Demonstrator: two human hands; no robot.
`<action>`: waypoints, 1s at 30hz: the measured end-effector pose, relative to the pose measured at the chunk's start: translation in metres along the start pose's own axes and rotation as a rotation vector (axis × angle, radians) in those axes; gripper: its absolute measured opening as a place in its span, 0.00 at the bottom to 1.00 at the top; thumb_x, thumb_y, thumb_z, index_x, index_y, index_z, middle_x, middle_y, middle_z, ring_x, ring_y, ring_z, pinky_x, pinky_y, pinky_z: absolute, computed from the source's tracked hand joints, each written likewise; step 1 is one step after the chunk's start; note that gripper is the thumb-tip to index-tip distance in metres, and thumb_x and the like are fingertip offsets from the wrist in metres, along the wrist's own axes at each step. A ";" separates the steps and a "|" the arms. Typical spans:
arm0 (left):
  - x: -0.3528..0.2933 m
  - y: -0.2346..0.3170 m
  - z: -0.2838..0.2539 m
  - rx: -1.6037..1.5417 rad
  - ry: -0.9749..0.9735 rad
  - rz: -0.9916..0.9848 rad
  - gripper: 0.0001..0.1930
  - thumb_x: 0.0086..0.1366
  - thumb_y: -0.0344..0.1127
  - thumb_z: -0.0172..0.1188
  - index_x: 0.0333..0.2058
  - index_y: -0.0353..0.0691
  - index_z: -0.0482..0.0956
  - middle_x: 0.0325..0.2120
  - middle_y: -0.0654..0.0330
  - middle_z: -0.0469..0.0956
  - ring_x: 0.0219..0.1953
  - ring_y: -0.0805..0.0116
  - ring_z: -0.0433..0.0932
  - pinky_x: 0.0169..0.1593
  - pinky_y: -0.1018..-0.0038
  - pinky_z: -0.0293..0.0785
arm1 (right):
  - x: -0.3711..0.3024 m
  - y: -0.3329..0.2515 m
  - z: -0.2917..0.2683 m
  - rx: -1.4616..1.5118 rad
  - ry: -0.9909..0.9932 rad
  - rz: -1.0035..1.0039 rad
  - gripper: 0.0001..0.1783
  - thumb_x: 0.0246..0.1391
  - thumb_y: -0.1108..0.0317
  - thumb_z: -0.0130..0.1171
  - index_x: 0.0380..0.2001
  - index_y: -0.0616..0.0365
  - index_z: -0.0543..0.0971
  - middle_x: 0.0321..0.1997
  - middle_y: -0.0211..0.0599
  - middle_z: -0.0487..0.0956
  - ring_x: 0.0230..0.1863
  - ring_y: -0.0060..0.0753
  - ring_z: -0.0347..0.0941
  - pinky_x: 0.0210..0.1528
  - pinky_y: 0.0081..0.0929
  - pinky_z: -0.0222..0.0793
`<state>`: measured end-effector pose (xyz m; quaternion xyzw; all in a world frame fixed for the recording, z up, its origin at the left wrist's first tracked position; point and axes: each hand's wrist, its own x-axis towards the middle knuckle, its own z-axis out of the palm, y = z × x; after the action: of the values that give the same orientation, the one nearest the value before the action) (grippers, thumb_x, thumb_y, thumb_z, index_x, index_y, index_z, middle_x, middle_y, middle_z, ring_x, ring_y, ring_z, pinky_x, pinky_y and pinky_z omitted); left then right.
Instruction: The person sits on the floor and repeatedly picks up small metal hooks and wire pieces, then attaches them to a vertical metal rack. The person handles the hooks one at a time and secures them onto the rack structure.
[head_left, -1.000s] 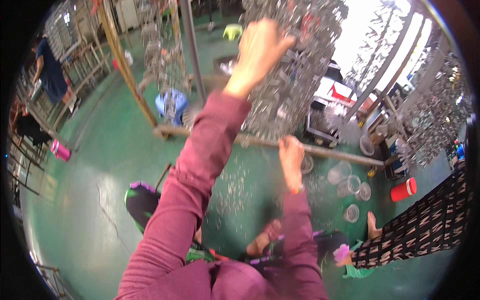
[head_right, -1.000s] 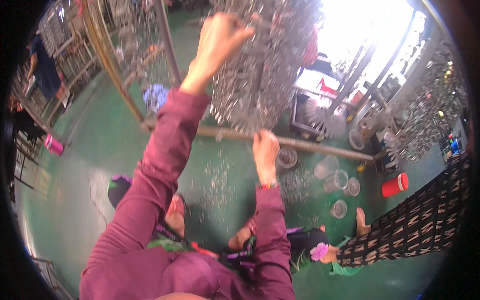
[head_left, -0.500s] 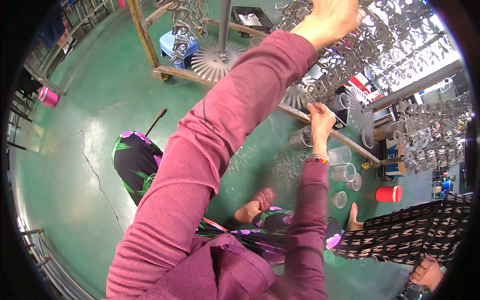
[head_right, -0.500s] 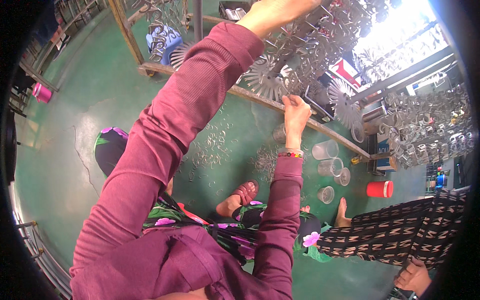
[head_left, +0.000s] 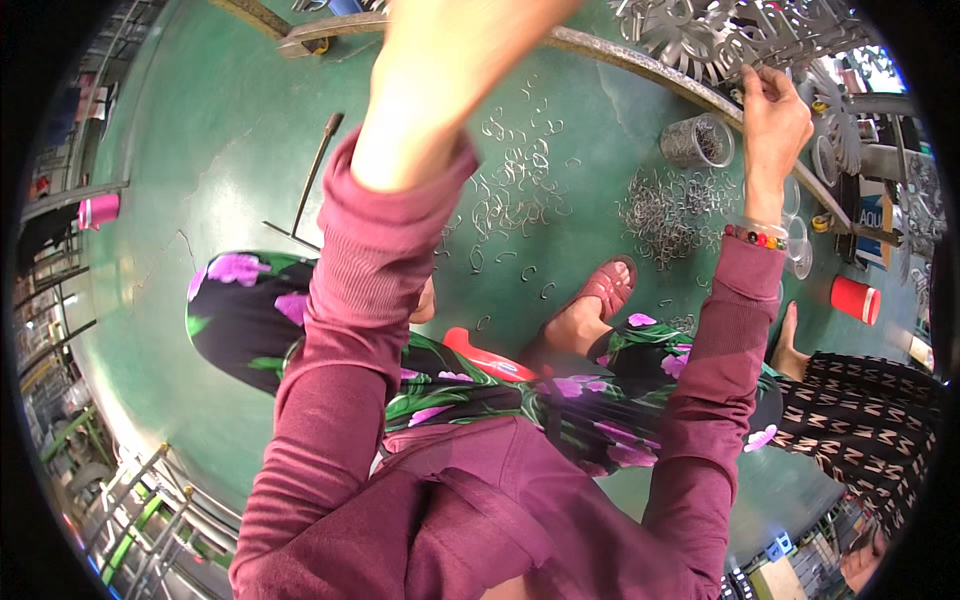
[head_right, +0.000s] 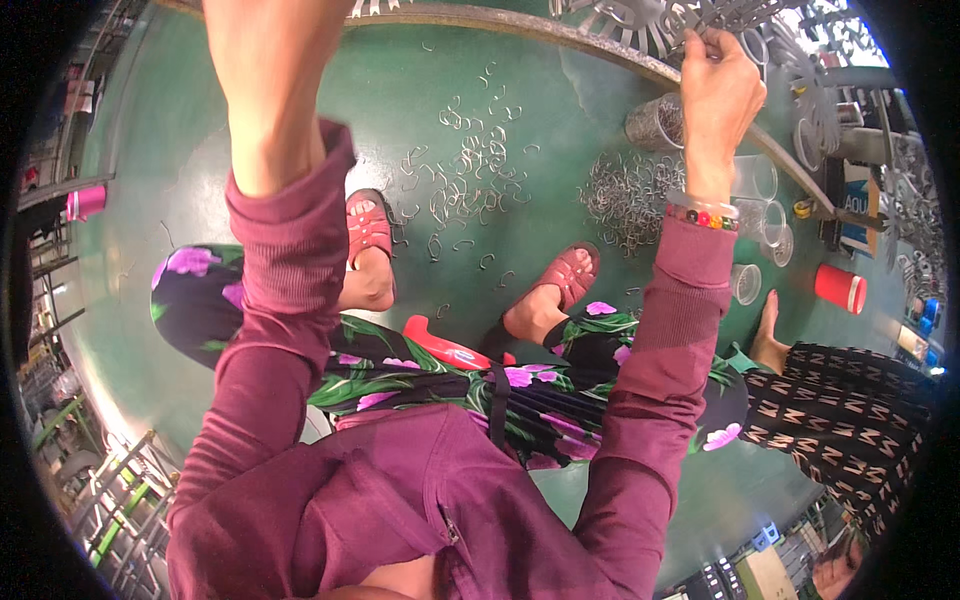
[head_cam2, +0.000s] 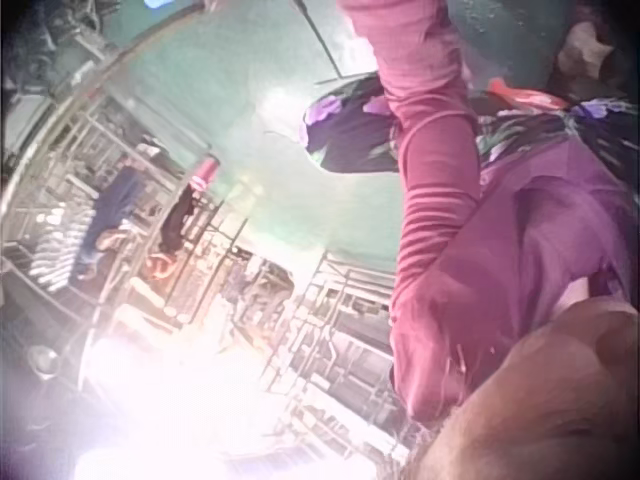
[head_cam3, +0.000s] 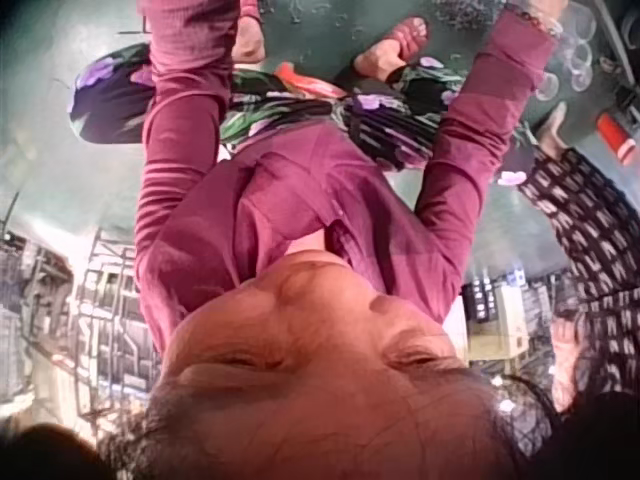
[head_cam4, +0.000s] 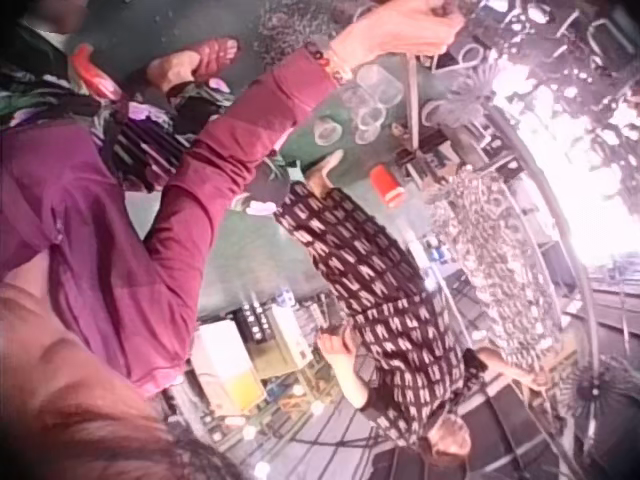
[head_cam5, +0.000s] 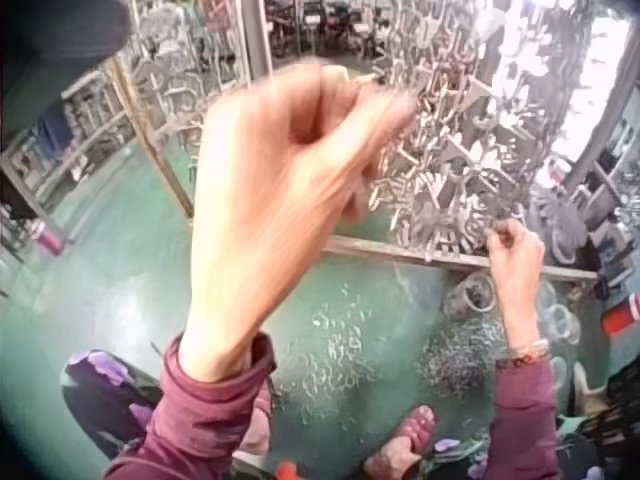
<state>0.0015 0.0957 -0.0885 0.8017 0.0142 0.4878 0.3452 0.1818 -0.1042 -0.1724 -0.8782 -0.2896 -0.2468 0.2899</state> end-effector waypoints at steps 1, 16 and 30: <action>-0.018 -0.011 0.002 -0.042 -0.167 -0.176 0.10 0.54 0.37 0.62 0.30 0.35 0.78 0.20 0.58 0.77 0.21 0.68 0.76 0.27 0.72 0.70 | -0.002 0.005 -0.001 0.008 0.008 0.034 0.15 0.47 0.57 0.60 0.33 0.57 0.82 0.29 0.43 0.81 0.34 0.47 0.79 0.39 0.35 0.71; -0.318 -0.169 0.084 0.326 -0.808 -0.786 0.08 0.53 0.38 0.60 0.30 0.44 0.83 0.28 0.53 0.80 0.34 0.56 0.79 0.41 0.65 0.73 | -0.007 0.014 0.013 0.108 0.014 0.102 0.11 0.48 0.65 0.64 0.35 0.57 0.83 0.28 0.31 0.83 0.30 0.15 0.77 0.36 0.15 0.69; -0.316 -0.147 0.103 0.237 -0.709 -0.581 0.08 0.59 0.39 0.58 0.32 0.41 0.79 0.27 0.55 0.77 0.32 0.55 0.76 0.37 0.64 0.73 | -0.006 -0.012 -0.001 0.166 0.065 -0.097 0.09 0.44 0.70 0.63 0.27 0.66 0.79 0.20 0.38 0.79 0.22 0.21 0.73 0.28 0.21 0.68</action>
<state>-0.0357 0.0382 -0.4452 0.9155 0.1748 0.0625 0.3569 0.1696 -0.0992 -0.1703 -0.8276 -0.3417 -0.2641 0.3585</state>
